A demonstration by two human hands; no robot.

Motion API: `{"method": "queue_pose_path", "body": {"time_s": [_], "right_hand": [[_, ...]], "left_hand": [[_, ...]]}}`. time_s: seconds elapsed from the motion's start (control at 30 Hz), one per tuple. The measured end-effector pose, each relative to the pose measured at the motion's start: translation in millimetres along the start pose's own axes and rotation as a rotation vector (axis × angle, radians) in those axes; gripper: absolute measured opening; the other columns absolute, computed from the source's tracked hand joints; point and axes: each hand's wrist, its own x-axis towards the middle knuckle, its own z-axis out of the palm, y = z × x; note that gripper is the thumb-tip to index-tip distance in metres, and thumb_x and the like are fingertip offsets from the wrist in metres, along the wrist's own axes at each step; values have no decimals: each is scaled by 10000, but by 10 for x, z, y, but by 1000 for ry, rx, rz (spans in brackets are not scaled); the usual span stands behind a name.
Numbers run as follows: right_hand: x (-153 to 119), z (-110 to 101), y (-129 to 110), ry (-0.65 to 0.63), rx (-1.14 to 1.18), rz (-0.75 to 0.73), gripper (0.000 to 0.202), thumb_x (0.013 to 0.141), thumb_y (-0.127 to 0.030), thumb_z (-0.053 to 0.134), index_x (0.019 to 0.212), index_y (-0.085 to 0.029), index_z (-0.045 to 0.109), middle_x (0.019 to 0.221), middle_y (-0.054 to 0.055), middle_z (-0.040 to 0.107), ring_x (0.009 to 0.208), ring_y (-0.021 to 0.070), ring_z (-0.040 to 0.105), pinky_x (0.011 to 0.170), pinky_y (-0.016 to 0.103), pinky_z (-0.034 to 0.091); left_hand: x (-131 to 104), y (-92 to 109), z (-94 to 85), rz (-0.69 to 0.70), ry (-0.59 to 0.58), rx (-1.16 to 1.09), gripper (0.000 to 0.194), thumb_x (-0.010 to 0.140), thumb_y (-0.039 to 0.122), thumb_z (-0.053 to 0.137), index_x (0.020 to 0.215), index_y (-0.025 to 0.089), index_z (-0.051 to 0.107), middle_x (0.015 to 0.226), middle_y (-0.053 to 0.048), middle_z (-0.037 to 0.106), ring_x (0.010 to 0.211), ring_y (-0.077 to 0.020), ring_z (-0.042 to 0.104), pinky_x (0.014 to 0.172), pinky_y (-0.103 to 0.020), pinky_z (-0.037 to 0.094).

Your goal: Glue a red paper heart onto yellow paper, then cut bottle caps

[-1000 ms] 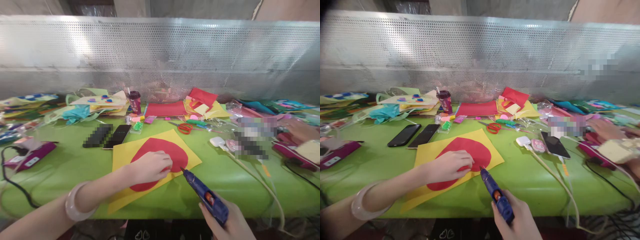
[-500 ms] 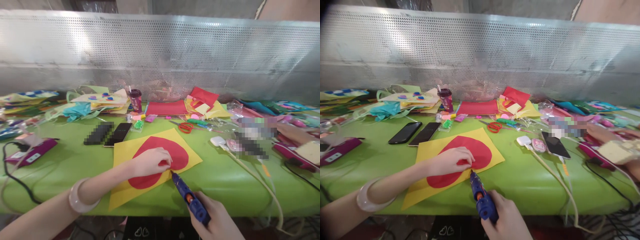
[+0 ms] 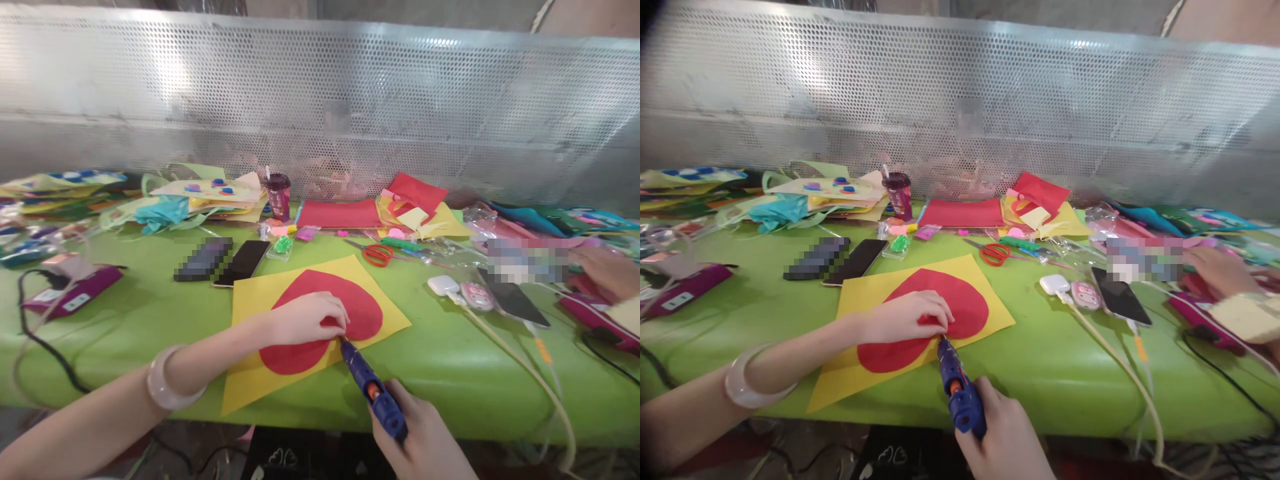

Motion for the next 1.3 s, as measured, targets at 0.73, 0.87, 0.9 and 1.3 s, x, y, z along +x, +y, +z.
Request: {"method": "queue_pose_path", "body": {"time_s": [0.73, 0.87, 0.9, 1.3], "right_hand": [[-54, 147, 204, 19, 18, 40, 76, 821, -250, 406, 745, -248, 409, 518, -37, 504, 413, 155, 491, 435, 257, 294], [-51, 75, 120, 27, 76, 68, 96, 827, -272, 420, 734, -251, 404, 501, -56, 456, 405, 145, 464, 428, 254, 289], [-51, 58, 100, 18, 93, 77, 98, 830, -268, 421, 735, -251, 405, 503, -59, 449, 409, 142, 463, 432, 253, 294], [-46, 9, 24, 0, 55, 123, 117, 821, -275, 426, 709, -247, 403, 489, -56, 443, 401, 143, 456, 433, 250, 302]], "left_hand": [[-4, -2, -17, 6, -14, -25, 172, 897, 293, 556, 868, 208, 703, 1006, -29, 699, 980, -169, 604, 923, -281, 432], [-5, 23, -29, -7, -16, -43, 156, 894, 285, 564, 871, 206, 697, 1011, -21, 699, 982, -163, 597, 926, -283, 428], [-5, 28, -31, -9, -16, -43, 153, 894, 280, 565, 872, 203, 695, 1012, -20, 698, 982, -162, 596, 926, -281, 426], [10, 25, -30, -9, -26, -5, 124, 879, 248, 588, 850, 183, 690, 1001, -32, 702, 973, -170, 610, 930, -286, 413]]}}
